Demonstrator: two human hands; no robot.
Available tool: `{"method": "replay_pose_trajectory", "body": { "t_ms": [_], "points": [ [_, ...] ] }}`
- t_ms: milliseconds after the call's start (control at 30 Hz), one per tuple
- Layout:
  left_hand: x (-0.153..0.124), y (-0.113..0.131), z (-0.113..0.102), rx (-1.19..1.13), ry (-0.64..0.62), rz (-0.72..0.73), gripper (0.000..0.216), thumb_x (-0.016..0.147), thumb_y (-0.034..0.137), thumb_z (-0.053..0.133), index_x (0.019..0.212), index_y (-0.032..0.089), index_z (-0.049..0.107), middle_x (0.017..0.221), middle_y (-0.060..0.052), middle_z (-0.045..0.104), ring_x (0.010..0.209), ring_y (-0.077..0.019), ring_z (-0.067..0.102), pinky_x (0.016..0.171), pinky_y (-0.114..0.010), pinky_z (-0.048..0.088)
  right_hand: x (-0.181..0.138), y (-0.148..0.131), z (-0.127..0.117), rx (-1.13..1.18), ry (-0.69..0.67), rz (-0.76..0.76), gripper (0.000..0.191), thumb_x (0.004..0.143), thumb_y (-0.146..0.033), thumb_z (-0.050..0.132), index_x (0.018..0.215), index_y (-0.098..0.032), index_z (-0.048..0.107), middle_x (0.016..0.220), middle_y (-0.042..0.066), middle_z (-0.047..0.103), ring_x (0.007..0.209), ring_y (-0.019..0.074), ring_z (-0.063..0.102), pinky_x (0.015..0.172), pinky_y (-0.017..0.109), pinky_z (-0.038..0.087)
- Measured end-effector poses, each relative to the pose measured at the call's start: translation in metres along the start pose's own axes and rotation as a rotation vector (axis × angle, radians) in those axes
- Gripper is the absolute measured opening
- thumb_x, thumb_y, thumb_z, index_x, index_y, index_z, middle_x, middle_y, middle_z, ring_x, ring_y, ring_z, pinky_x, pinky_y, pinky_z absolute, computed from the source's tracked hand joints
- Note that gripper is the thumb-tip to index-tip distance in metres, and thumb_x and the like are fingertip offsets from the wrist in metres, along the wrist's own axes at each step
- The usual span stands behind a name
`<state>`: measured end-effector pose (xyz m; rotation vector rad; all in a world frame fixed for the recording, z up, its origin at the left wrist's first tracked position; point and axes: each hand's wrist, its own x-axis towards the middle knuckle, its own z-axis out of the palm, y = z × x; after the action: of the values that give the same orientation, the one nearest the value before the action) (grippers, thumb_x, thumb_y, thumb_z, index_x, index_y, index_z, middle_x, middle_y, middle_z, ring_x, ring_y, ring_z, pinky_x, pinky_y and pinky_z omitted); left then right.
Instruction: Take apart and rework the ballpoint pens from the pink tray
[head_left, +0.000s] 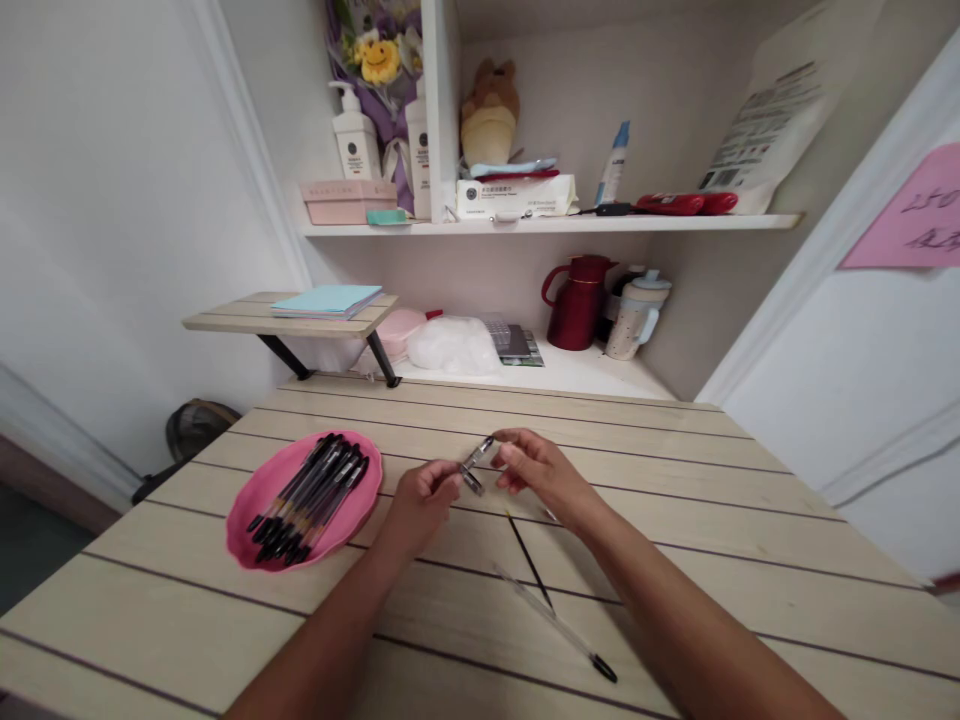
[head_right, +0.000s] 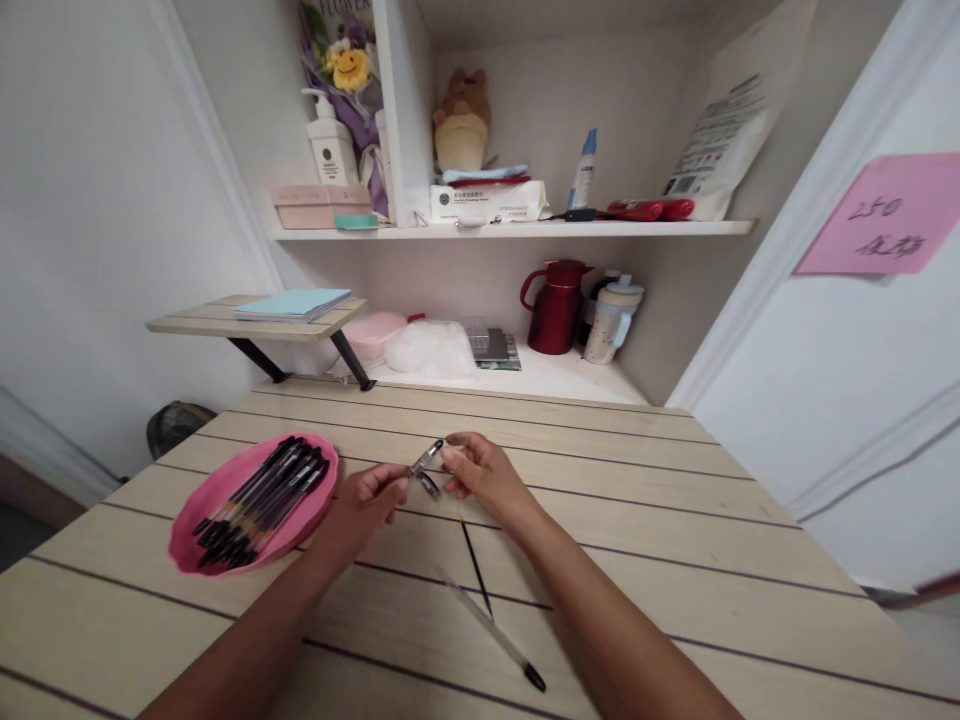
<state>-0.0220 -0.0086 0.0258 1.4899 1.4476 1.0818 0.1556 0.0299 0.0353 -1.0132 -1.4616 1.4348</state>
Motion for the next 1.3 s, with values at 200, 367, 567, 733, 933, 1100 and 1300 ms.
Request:
{"method": "replay_pose_trajectory", "body": {
  "t_ms": [200,367,567,733,933,1100,1300],
  "points": [
    [0.001,0.010,-0.081,0.718,0.388,0.022,0.028,0.072,0.034,0.044,0.087,0.020,0.064,0.089,-0.005,0.065,0.080,-0.0190,0.057,0.067,-0.027,0.040,-0.002,-0.011,-0.012,-0.050,0.031,-0.010,0.037,0.070,-0.047,0.052,0.087,-0.015,0.057,0.074,0.004,0.060,0.054,0.0096,0.054,0.048,0.022,0.040],
    [-0.003,0.003,-0.113,1.132,0.372,-0.266,0.031,0.075,0.034,0.039,0.087,0.022,0.065,0.086,-0.010,0.065,0.078,-0.0251,0.058,0.059,-0.030,0.037,0.001,-0.008,-0.014,-0.095,0.032,0.002,0.034,0.071,-0.046,0.052,0.082,-0.015,0.058,0.070,0.003,0.060,0.052,0.0092,0.053,0.048,0.022,0.040],
    [-0.001,-0.004,-0.110,1.219,0.299,-0.327,0.037,0.077,0.033,0.032,0.093,0.020,0.062,0.090,-0.013,0.065,0.074,-0.0269,0.059,0.055,-0.032,0.036,-0.002,-0.018,-0.018,-0.085,0.070,0.001,0.032,0.071,-0.044,0.053,0.080,-0.015,0.059,0.069,0.003,0.060,0.050,0.0081,0.052,0.048,0.021,0.040],
    [-0.004,0.012,-0.108,1.212,0.393,-0.238,0.036,0.078,0.034,0.032,0.092,0.022,0.062,0.092,-0.011,0.063,0.079,-0.0262,0.057,0.056,-0.031,0.037,-0.005,-0.031,-0.028,-0.088,0.101,-0.024,0.030,0.071,-0.043,0.053,0.080,-0.015,0.059,0.070,0.003,0.060,0.052,0.0084,0.053,0.049,0.022,0.041],
    [-0.018,0.039,-0.118,1.173,0.574,-0.131,0.037,0.080,0.035,0.030,0.098,0.023,0.059,0.103,-0.009,0.060,0.088,-0.0270,0.055,0.061,-0.033,0.039,-0.012,-0.034,-0.045,-0.193,0.085,-0.007,0.022,0.071,-0.037,0.053,0.076,-0.016,0.058,0.069,0.002,0.060,0.051,0.0084,0.052,0.049,0.022,0.041],
    [-0.023,0.037,-0.104,1.093,0.446,-0.013,0.034,0.078,0.035,0.034,0.096,0.022,0.060,0.099,-0.007,0.062,0.089,-0.0243,0.055,0.069,-0.032,0.039,-0.033,-0.015,-0.051,-0.487,-0.082,0.056,0.018,0.072,-0.031,0.050,0.070,-0.015,0.058,0.059,0.001,0.057,0.049,0.0096,0.050,0.046,0.021,0.036],
    [-0.038,0.016,-0.041,0.815,-0.133,0.172,0.026,0.076,0.025,0.039,0.086,0.021,0.063,0.087,-0.004,0.064,0.082,-0.0177,0.055,0.072,-0.026,0.037,-0.063,0.000,-0.045,-0.988,-0.247,0.012,0.013,0.070,-0.022,0.050,0.061,-0.017,0.059,0.060,0.001,0.058,0.055,0.0111,0.048,0.049,0.021,0.029]
  ]
}}
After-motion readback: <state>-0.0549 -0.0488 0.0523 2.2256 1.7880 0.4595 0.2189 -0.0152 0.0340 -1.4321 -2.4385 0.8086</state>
